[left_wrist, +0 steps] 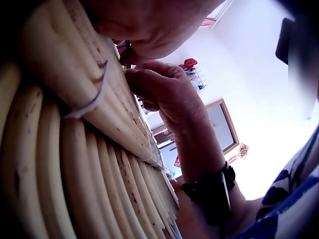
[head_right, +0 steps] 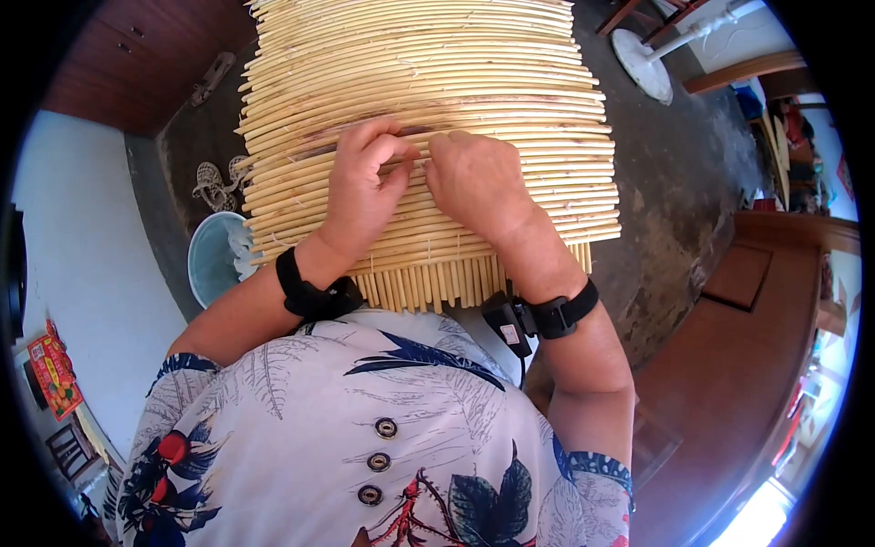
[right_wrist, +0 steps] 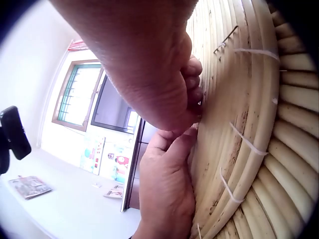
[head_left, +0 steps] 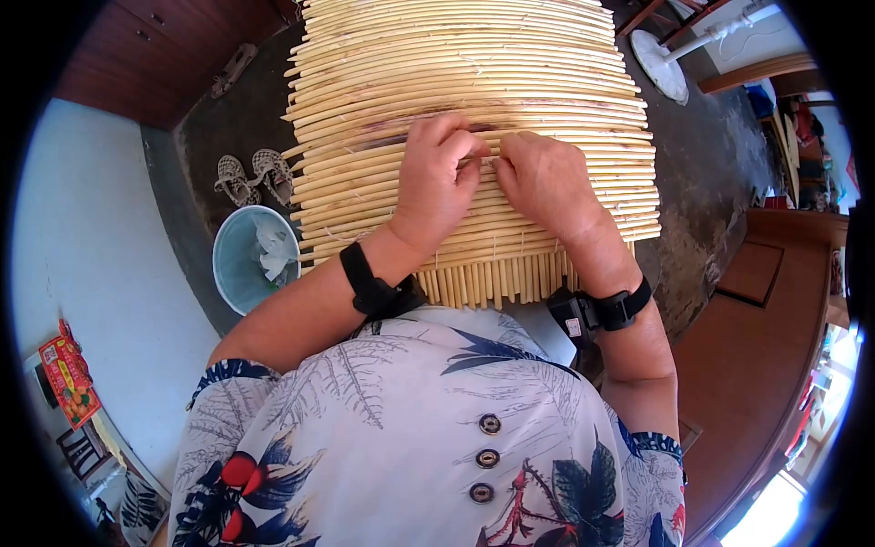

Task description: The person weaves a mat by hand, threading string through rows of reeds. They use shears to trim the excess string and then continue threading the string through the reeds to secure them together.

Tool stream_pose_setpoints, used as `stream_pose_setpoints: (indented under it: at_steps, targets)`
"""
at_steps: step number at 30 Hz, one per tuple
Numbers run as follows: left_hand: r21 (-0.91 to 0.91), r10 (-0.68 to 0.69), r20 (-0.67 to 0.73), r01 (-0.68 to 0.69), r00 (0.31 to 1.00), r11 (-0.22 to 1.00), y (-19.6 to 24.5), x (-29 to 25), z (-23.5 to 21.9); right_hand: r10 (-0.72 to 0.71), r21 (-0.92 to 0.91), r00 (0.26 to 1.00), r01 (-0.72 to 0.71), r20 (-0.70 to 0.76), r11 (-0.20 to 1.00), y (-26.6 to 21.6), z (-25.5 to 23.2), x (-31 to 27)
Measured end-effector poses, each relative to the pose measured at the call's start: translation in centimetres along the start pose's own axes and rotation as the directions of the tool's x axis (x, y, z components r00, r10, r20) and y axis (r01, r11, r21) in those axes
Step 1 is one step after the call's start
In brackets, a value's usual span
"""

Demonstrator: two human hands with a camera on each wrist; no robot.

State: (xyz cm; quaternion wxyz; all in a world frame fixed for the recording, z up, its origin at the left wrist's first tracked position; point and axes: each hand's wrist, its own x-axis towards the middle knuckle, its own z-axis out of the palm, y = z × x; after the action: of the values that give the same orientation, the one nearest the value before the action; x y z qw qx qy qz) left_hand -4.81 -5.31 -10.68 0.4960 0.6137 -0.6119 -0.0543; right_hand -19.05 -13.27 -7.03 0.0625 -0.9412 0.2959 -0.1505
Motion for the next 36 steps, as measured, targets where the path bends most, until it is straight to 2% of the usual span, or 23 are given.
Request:
stream_pose_setpoints:
  at_steps: [5, 9, 11, 13, 14, 15, 16, 17, 18, 19, 21, 23, 25, 27, 31, 32, 35, 36]
  targets:
    - [-0.022, 0.04, 0.028, -0.04, 0.999, 0.999, -0.2, -0.2, -0.5, 0.052, 0.03, 0.995, -0.054, 0.084, 0.998, -0.1, -0.6, 0.2]
    - [0.065, 0.148, 0.057, -0.152, 0.987, 0.986, 0.2, -0.3, -0.9, 0.061, 0.021, 0.994, -0.063, 0.094, 0.998, -0.2, -0.7, 0.2]
    - [0.108, 0.188, 0.068, -0.195, 0.98, 0.975, 0.4, -0.4, -1.1, 0.107, 0.049, 0.983, -0.115, 0.146, 0.992, -0.4, -1.0, 0.4]
    - [0.163, 0.211, 0.156, -0.236, 0.965, 0.958, 0.6, -0.4, -1.4, 0.141, 0.071, 0.979, -0.153, 0.147, 0.986, -0.2, -1.0, 0.5]
    - [0.161, 0.212, 0.157, -0.237, 0.965, 0.958, 0.7, -0.3, -1.6, 0.173, 0.093, 0.973, -0.189, 0.151, 0.978, -0.1, -0.9, 0.4]
    - [0.166, 0.228, 0.225, -0.268, 0.947, 0.949, 0.7, -0.1, -2.0, 0.175, 0.092, 0.973, -0.19, 0.151, 0.977, 0.0, -1.1, 0.2]
    - [0.168, 0.242, 0.292, -0.299, 0.925, 0.939, 0.6, 0.0, -2.2, 0.218, 0.167, 0.967, -0.239, 0.133, 0.957, 0.3, -1.5, 0.0]
    - [0.167, 0.242, 0.293, -0.298, 0.925, 0.94, 0.5, -0.1, -2.2, 0.261, 0.241, 0.958, -0.282, 0.119, 0.929, 0.7, -1.8, -0.3]
    - [0.194, 0.266, 0.309, -0.335, 0.913, 0.922, 0.3, -0.1, -2.1, 0.311, 0.323, 0.95, -0.304, 0.033, 0.896, 1.5, -1.7, -0.9]
    - [0.22, 0.291, 0.327, -0.372, 0.899, 0.902, 0.2, -0.1, -2.1, 0.313, 0.323, 0.949, -0.306, 0.032, 0.896, 2.0, -2.3, -1.4]
    - [0.22, 0.304, 0.321, -0.382, 0.897, 0.897, 0.2, -0.2, -2.1, 0.468, 0.434, 0.859, -0.348, -0.206, 0.831, 2.5, -3.8, -3.3]
    - [0.212, 0.32, 0.312, -0.394, 0.895, 0.895, 0.2, -0.3, -2.2, 0.48, 0.38, 0.841, -0.37, -0.251, 0.848, 2.6, -4.9, -5.7]
    - [0.206, 0.29, 0.326, -0.367, 0.9, 0.907, 0.3, -0.3, -2.3, 0.525, 0.368, 0.827, -0.433, -0.201, 0.823, 2.0, -4.9, -8.2]
    - [0.191, 0.296, 0.326, -0.369, 0.898, 0.909, 0.2, -0.4, -2.4, 0.502, 0.387, 0.834, -0.396, -0.227, 0.833, 1.7, -4.1, -10.2]
    - [0.168, 0.272, 0.327, -0.339, 0.905, 0.926, 0.1, -0.4, -2.6, 0.566, 0.436, 0.811, -0.46, -0.149, 0.774, 0.2, -3.2, -11.6]
    - [0.162, 0.262, 0.328, -0.327, 0.908, 0.931, 0.0, -0.4, -2.6, 0.525, 0.425, 0.824, -0.406, -0.212, 0.809, 0.0, -2.7, -11.5]
    - [0.145, 0.253, 0.341, -0.317, 0.905, 0.937, 0.2, -0.3, -2.8, 0.485, 0.382, 0.837, -0.374, -0.254, 0.845, -0.3, -2.1, -11.0]
    - [0.148, 0.256, 0.343, -0.321, 0.904, 0.935, 0.2, -0.3, -2.8, 0.496, 0.341, 0.84, -0.409, -0.222, 0.846, -0.6, -2.2, -10.6]
